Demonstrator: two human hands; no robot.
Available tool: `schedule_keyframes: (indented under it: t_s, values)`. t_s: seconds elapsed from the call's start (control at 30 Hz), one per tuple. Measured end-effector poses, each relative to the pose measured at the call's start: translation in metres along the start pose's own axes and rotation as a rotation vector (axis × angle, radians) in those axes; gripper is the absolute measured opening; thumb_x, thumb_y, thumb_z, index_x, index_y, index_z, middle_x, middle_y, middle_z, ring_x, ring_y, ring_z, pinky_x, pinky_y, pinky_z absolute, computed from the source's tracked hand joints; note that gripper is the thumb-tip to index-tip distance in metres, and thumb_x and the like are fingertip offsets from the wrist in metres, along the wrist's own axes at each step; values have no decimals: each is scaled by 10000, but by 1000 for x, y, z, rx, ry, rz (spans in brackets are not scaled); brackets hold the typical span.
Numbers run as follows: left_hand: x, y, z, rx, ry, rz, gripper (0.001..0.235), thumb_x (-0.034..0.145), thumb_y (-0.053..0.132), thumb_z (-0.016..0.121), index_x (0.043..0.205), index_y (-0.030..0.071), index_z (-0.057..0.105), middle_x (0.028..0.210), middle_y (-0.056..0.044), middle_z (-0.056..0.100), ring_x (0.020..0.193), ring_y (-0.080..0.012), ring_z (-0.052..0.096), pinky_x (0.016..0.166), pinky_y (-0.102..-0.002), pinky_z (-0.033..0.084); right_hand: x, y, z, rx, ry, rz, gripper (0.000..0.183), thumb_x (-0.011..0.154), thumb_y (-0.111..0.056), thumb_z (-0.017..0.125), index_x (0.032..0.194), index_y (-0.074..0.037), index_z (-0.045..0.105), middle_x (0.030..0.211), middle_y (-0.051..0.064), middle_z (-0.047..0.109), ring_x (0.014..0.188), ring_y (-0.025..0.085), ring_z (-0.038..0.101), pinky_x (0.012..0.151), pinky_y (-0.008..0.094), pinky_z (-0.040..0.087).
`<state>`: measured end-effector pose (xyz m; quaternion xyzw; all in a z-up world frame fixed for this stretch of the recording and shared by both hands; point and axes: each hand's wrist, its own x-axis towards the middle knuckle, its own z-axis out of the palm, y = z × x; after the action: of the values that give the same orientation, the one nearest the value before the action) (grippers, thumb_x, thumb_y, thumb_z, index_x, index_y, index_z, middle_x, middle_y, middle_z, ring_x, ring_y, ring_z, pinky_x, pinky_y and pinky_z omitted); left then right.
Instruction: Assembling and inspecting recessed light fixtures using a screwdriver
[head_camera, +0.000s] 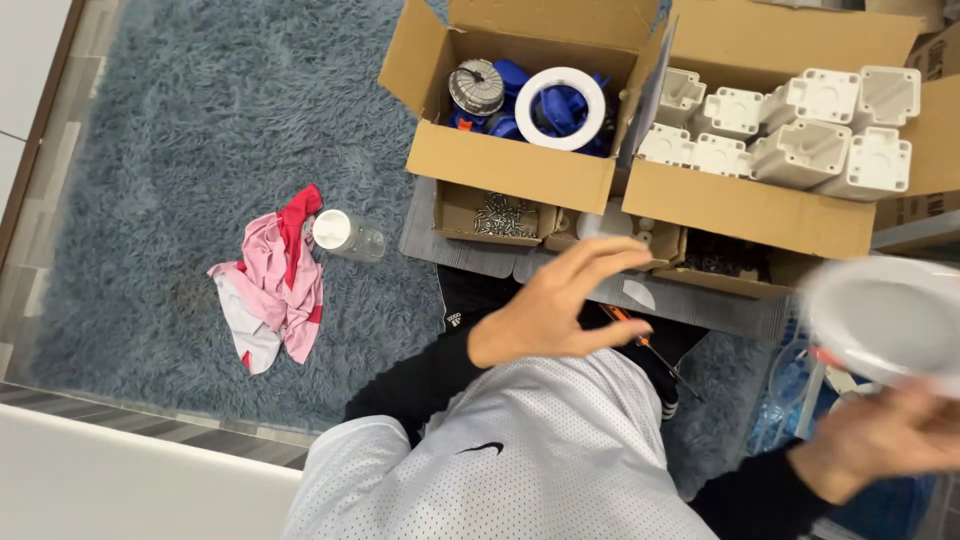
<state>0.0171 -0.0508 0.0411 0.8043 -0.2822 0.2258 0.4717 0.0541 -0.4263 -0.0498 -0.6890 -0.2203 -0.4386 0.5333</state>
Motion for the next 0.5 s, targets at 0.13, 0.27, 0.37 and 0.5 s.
schedule_keyframes:
  t_s: [0.13,0.27,0.37,0.5]
  values:
    - [-7,2,21,-49,-16,-133,1028,988,517,799,1699,35,235,1748,-209,337,1647,-383,451,1445,-558,418,-45,-5,45,-61,-179,137,153,1148,118,789,1182,55,654,1163,228,705,1043,370,647,938,484,499]
    - [-15,-2,33,-235,100,-243,1344,826,686,808,1694,-34,77,1673,-373,224,1514,-571,405,1237,-780,378,-46,-46,109,76,-360,75,170,873,33,925,969,-7,790,927,193,761,826,428,750,791,500,601]
    - [-23,-12,39,-259,227,-262,1427,782,660,854,1698,-61,32,1653,-344,218,1503,-554,401,1182,-743,433,-38,-70,132,140,-399,-10,125,897,-52,902,981,-11,819,979,204,763,851,425,765,813,513,629]
    - [-29,-23,41,-265,322,-273,1427,748,552,891,1733,-48,51,1621,-283,286,1530,-506,388,1166,-714,477,-20,-88,142,62,-450,-93,281,1084,-212,673,1180,10,816,1200,222,737,1134,485,715,1052,585,569]
